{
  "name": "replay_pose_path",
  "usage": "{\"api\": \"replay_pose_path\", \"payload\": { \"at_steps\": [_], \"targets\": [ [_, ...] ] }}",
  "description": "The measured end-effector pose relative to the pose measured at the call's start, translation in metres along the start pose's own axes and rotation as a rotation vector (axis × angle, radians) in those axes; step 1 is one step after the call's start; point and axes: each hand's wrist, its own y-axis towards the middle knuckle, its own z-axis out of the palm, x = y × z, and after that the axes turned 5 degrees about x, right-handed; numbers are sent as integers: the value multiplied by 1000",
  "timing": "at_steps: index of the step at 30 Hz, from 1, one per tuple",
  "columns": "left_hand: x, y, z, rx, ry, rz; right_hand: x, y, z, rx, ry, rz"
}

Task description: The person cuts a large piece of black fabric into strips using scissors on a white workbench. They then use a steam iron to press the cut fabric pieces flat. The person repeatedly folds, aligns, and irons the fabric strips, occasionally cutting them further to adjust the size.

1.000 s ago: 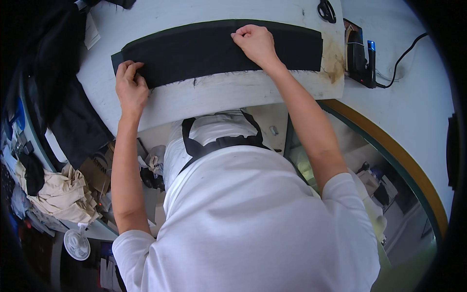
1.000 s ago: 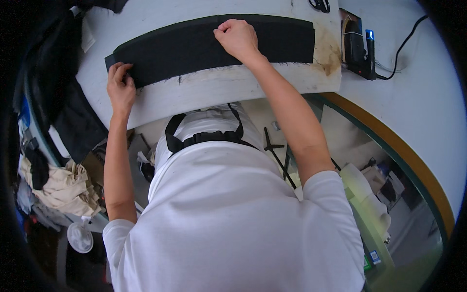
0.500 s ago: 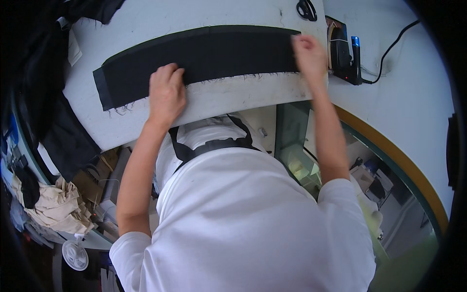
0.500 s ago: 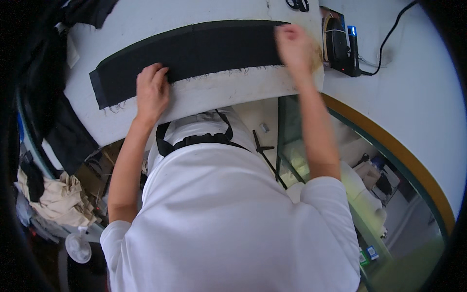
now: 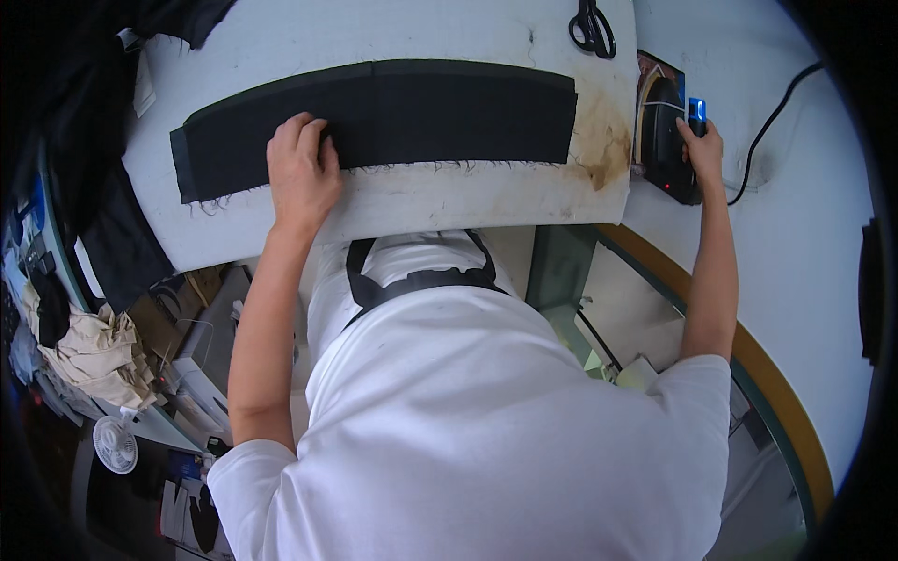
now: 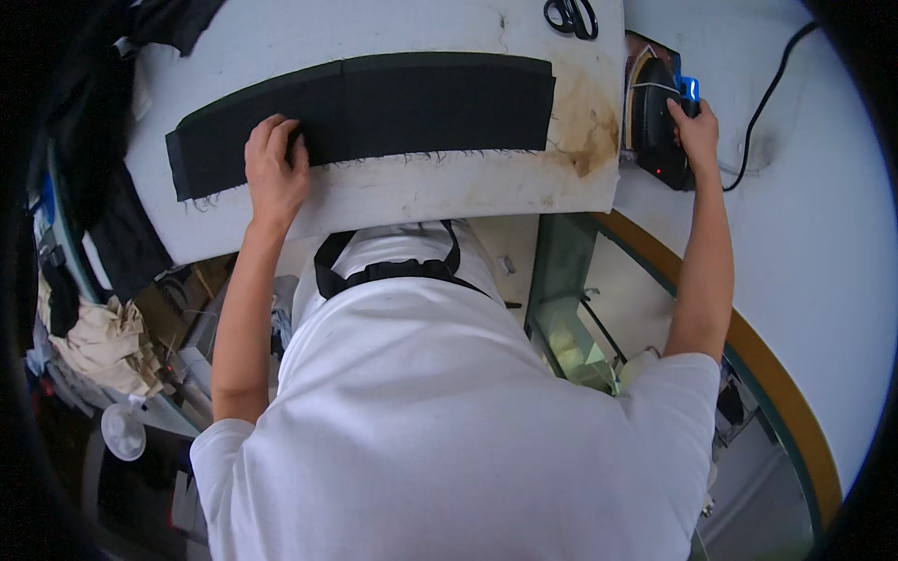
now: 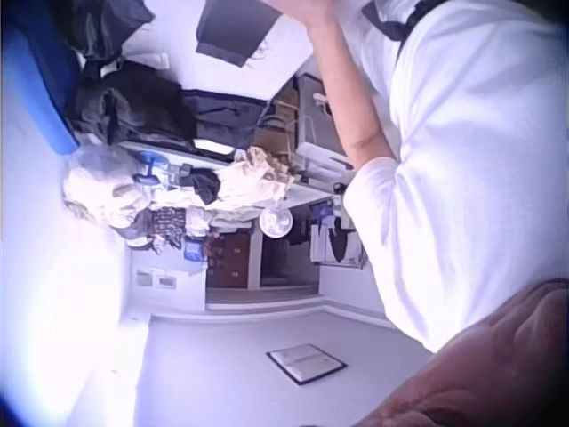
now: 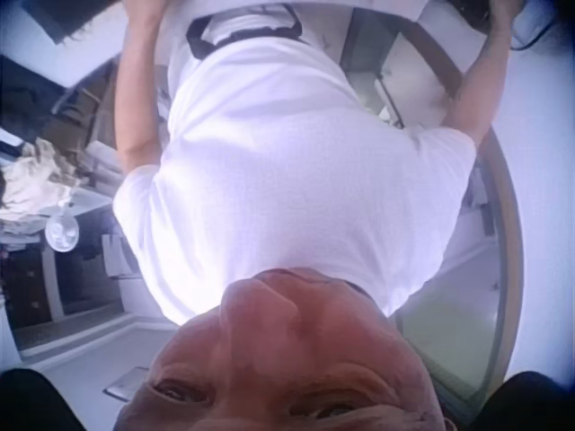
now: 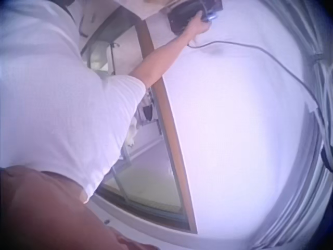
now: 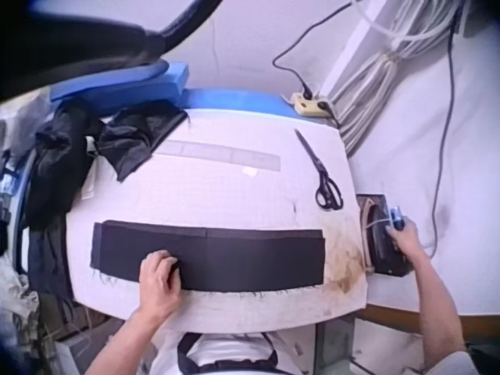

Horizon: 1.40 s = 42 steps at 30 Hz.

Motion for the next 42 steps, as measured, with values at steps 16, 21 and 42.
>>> {"api": "replay_pose_path", "payload": {
  "at_steps": [16, 21, 42],
  "targets": [
    [77, -13, -28, 62, 240, -51, 331, -224, 142, 518, -98, -638],
    [97, -2, -36, 102, 273, 8, 383, -222, 181, 544, -169, -590],
    [168, -4, -64, 132, 348, -132, 434, -227, 209, 632, -148, -687]
  ]
}}
